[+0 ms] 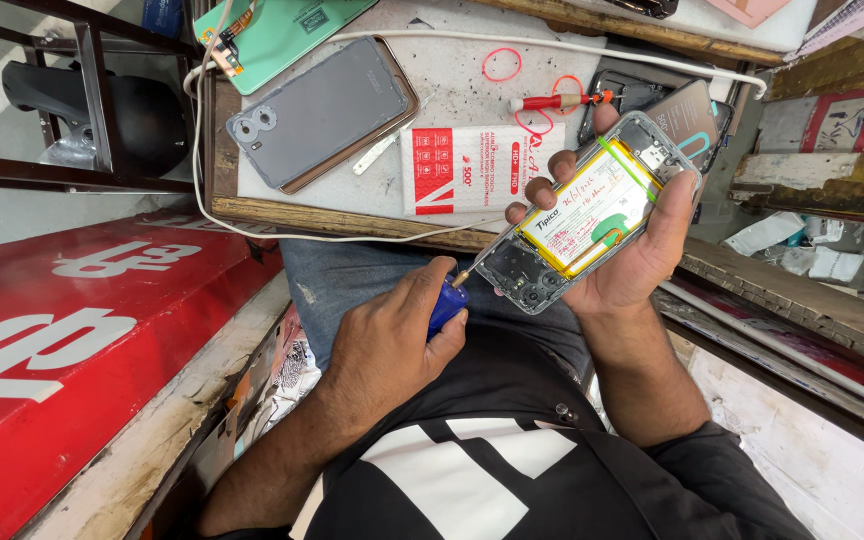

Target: The person works on a disassembled smartphone, using a red-handled screwdriver to adjust components on the motherboard, then uses a blue-handled screwdriver to remove screws from the phone's back housing. The person applies adhesive from a white tube to the phone's frame and places the back cover aside.

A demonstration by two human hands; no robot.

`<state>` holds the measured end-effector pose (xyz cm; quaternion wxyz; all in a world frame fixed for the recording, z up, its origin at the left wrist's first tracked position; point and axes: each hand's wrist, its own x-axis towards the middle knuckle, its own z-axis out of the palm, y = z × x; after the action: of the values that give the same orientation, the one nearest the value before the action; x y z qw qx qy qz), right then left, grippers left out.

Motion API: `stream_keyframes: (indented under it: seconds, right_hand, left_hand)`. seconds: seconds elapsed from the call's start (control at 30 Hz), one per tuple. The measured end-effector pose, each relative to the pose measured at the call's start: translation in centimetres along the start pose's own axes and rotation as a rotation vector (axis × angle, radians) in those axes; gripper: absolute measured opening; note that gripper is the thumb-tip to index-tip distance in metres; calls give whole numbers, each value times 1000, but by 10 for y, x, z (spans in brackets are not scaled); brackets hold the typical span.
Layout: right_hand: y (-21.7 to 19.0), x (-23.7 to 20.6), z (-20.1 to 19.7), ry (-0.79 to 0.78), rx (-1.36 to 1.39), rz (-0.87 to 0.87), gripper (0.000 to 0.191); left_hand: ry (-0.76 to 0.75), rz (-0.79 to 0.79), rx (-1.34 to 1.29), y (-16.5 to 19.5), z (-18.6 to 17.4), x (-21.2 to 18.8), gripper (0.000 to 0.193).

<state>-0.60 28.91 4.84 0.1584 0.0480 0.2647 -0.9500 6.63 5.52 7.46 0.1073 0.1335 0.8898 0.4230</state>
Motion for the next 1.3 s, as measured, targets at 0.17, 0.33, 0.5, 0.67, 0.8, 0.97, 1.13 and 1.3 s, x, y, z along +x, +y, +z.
stream_keyframes:
  seconds: [0.17, 0.33, 0.5, 0.67, 0.8, 0.97, 1.13, 1.3]
  right_hand:
    - [0, -3, 1, 15, -4, 4, 75]
    - [0, -4, 2, 13, -27, -4, 75]
    - [0, -4, 4, 7, -28, -2, 75]
    - [-2, -5, 6, 6, -50, -17, 75]
    - [-3, -5, 7, 20, -61, -23, 75]
    - [-1, -5, 8, 44, -70, -38, 76]
    - [1, -5, 8, 41, -64, -36, 76]
    - [6, -6, 10, 44, -58, -45, 76]
  left_hand:
    - [-13, -22, 9, 2, 0, -2, 54]
    - [4, -21, 23, 3, 0, -3, 54]
    - [1, -23, 42, 3, 3, -2, 54]
    - [-4, -34, 58, 5, 7, 0, 54]
    - [7, -15, 70, 4, 7, 1, 54]
    - [38, 5, 51, 5, 6, 2, 54]
    - [47, 6, 24, 8, 6, 3, 54]
    - [44, 6, 10, 9, 7, 4, 55]
